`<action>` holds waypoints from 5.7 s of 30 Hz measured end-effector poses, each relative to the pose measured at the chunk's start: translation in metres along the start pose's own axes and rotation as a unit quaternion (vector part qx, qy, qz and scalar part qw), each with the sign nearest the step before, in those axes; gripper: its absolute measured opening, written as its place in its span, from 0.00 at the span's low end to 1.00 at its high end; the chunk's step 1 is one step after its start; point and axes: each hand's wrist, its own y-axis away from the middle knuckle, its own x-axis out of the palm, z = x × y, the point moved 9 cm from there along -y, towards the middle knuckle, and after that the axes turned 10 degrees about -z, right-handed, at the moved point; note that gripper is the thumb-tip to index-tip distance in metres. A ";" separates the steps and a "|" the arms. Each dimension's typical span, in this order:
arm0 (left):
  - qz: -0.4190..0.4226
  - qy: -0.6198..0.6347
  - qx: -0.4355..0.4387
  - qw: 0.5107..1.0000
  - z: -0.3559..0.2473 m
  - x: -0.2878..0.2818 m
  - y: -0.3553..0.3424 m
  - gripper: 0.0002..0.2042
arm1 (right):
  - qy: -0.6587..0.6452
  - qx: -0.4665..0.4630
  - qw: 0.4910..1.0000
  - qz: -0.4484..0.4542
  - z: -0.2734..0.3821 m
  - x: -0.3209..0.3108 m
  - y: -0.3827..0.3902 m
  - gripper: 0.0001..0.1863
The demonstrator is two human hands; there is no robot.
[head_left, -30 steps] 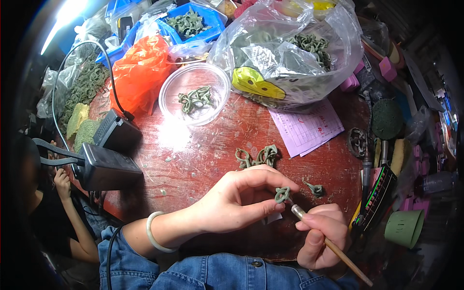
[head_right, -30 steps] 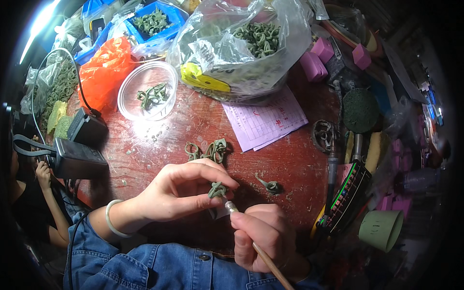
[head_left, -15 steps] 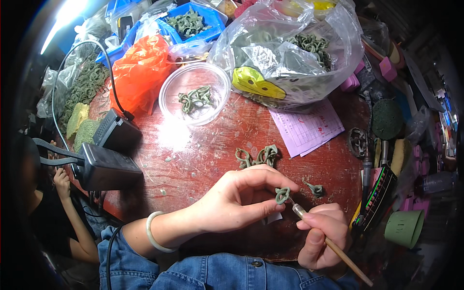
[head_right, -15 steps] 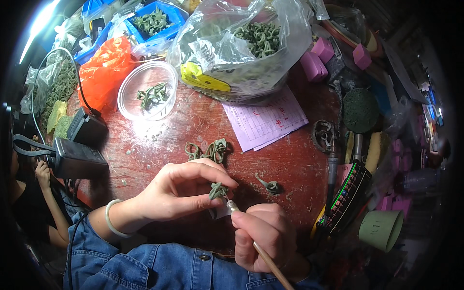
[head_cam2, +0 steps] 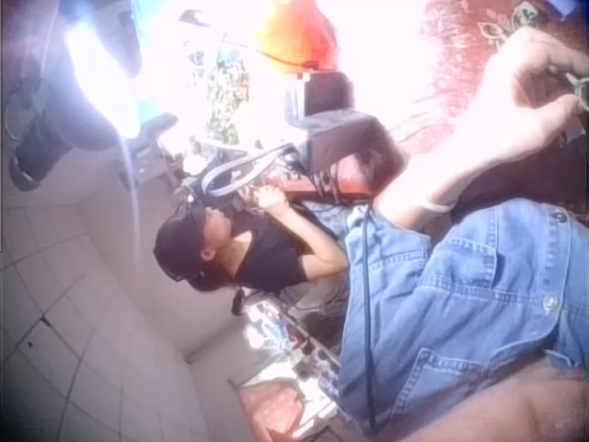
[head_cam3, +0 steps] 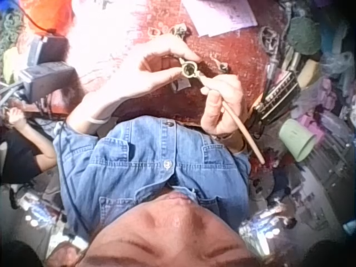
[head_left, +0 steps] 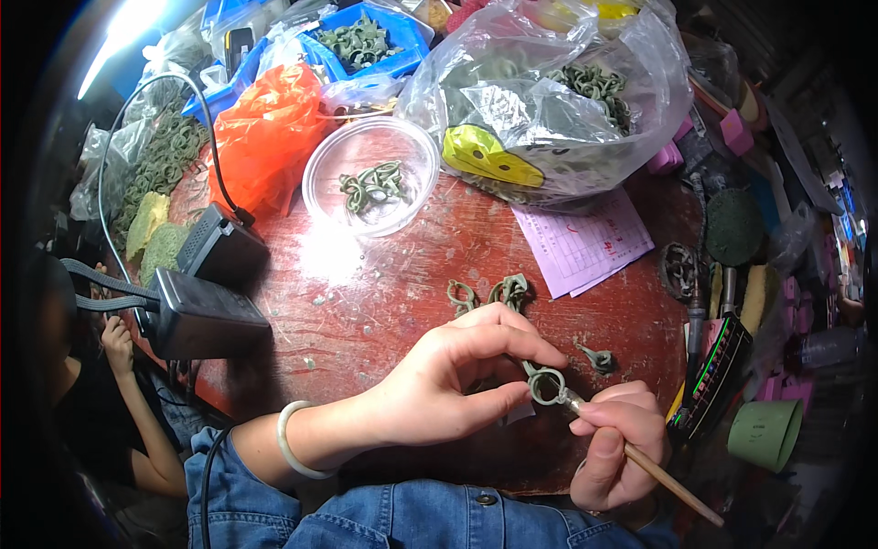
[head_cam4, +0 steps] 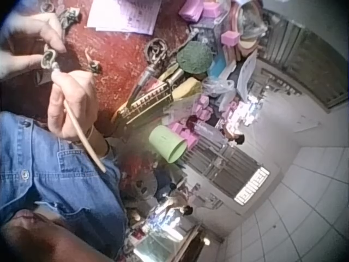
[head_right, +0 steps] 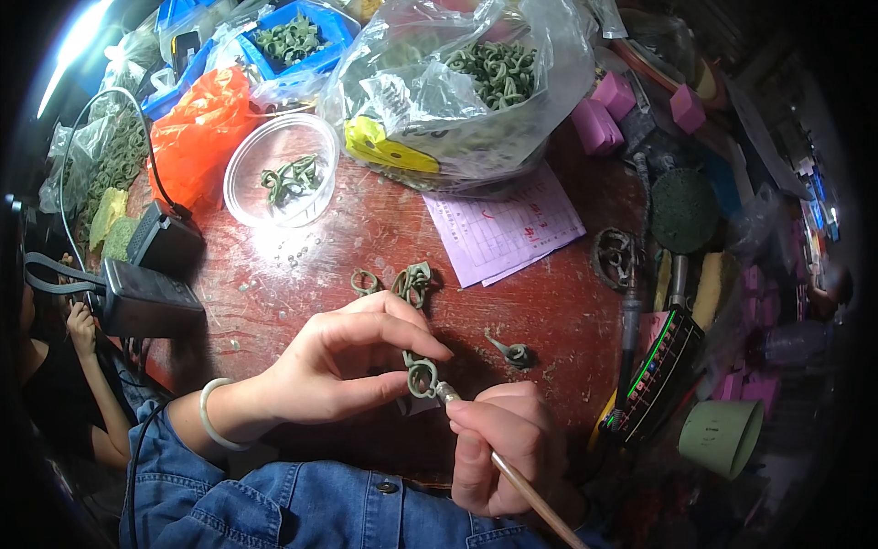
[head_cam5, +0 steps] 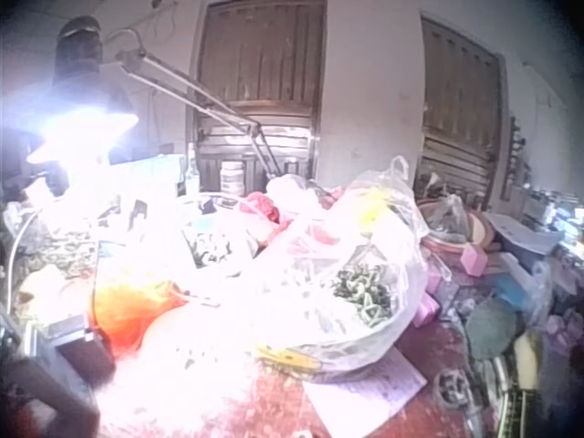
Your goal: Use a carving tool to refine the shape of small, green, loop-shaped wax or clay objects.
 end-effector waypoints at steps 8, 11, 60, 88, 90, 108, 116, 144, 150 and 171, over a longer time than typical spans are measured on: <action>-0.002 -0.006 0.015 1.000 -0.004 -0.001 0.000 0.16 | -0.013 -0.008 0.999 0.029 0.003 0.004 0.002 0.09; -0.009 0.022 -0.004 1.000 0.001 -0.002 0.001 0.16 | 0.013 -0.009 1.000 0.013 0.002 0.001 0.003 0.09; 0.002 0.044 -0.017 0.999 0.002 -0.002 0.001 0.16 | -0.004 -0.010 0.999 0.035 0.004 0.006 0.003 0.09; 0.027 0.055 0.008 0.998 0.002 -0.002 -0.001 0.13 | -0.025 -0.014 0.999 0.020 0.005 0.001 0.005 0.08; 0.033 0.061 0.008 0.998 0.002 0.000 0.000 0.13 | -0.008 -0.020 1.000 0.010 0.005 0.000 0.006 0.09; -0.009 0.151 -0.047 0.987 0.012 0.001 0.004 0.13 | 0.105 -0.127 0.986 -0.006 0.023 0.010 0.007 0.11; -0.015 0.156 -0.070 0.985 0.015 -0.001 0.003 0.12 | 0.111 -0.120 0.986 0.019 0.024 0.011 0.004 0.10; -0.008 0.135 -0.062 0.989 0.012 -0.001 -0.001 0.11 | 0.025 -0.036 0.999 0.029 0.009 0.000 -0.001 0.11; -0.010 0.111 -0.036 0.993 0.011 -0.004 0.001 0.11 | 0.028 -0.044 0.998 0.025 0.010 0.006 0.003 0.10; -0.009 0.081 0.003 0.997 0.005 -0.004 0.001 0.11 | 0.082 -0.159 0.983 0.040 0.029 0.008 0.002 0.13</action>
